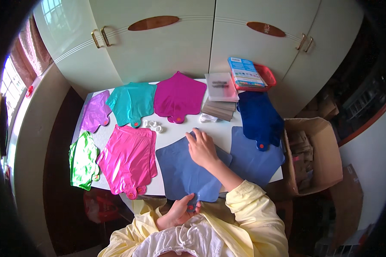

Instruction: Folding and placing colorful plastic sheets into retail packaging bags.

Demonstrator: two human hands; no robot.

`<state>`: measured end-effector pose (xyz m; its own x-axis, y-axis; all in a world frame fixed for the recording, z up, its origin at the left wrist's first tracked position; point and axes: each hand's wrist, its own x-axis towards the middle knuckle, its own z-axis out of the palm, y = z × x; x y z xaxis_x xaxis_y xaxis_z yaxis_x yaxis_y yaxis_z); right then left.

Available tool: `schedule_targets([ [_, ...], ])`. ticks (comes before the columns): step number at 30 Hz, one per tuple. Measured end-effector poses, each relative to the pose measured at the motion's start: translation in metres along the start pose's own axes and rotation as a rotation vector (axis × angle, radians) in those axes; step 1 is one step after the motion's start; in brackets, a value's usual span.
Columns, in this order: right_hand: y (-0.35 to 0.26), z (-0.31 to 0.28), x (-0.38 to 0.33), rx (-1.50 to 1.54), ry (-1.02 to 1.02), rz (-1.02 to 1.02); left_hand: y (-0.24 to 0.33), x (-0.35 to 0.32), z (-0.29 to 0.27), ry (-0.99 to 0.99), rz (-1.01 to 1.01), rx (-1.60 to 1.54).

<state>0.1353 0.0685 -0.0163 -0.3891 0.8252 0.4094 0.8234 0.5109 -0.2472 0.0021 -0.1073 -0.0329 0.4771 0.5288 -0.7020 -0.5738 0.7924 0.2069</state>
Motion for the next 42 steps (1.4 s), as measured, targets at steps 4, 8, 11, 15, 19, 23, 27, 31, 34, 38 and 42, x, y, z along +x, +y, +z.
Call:
schedule_targets([
  [4, 0.021, 0.002, 0.019, -0.026, 0.018, 0.035, 0.000, -0.002, 0.002, 0.018, 0.005, -0.007],
  [8, 0.035, 0.004, 0.028, 0.084, 0.032, 0.040, 0.001, -0.002, 0.002, 0.010, 0.003, -0.012],
  [11, 0.038, 0.004, 0.026, 0.101, 0.017, 0.043, 0.001, 0.002, -0.002, 0.002, -0.024, -0.043],
  [15, 0.031, 0.001, 0.024, 0.023, 0.083, 0.001, 0.000, 0.003, -0.002, -0.001, -0.022, -0.042],
  [19, -0.009, -0.017, 0.005, 0.095, 0.051, -0.058, 0.001, 0.002, -0.002, -0.001, -0.019, -0.019],
  [23, -0.044, -0.018, -0.031, 0.162, -0.090, -0.103, 0.001, 0.002, 0.001, 0.025, -0.033, -0.015],
  [27, -0.040, -0.010, -0.035, 0.066, -0.055, -0.090, 0.002, -0.001, 0.004, 0.046, -0.023, 0.011],
  [31, -0.023, -0.006, -0.025, 0.002, -0.046, -0.040, 0.002, -0.001, 0.002, 0.030, -0.028, 0.011],
  [34, -0.017, -0.004, -0.024, -0.026, -0.078, -0.016, 0.003, -0.003, 0.000, 0.021, -0.021, 0.094],
  [38, -0.020, -0.009, -0.023, -0.056, -0.099, -0.008, 0.016, -0.019, 0.007, -0.063, 0.005, 0.244],
  [42, -0.021, -0.010, -0.023, -0.056, -0.122, -0.008, 0.026, -0.033, 0.004, -0.042, 0.123, 0.291],
])
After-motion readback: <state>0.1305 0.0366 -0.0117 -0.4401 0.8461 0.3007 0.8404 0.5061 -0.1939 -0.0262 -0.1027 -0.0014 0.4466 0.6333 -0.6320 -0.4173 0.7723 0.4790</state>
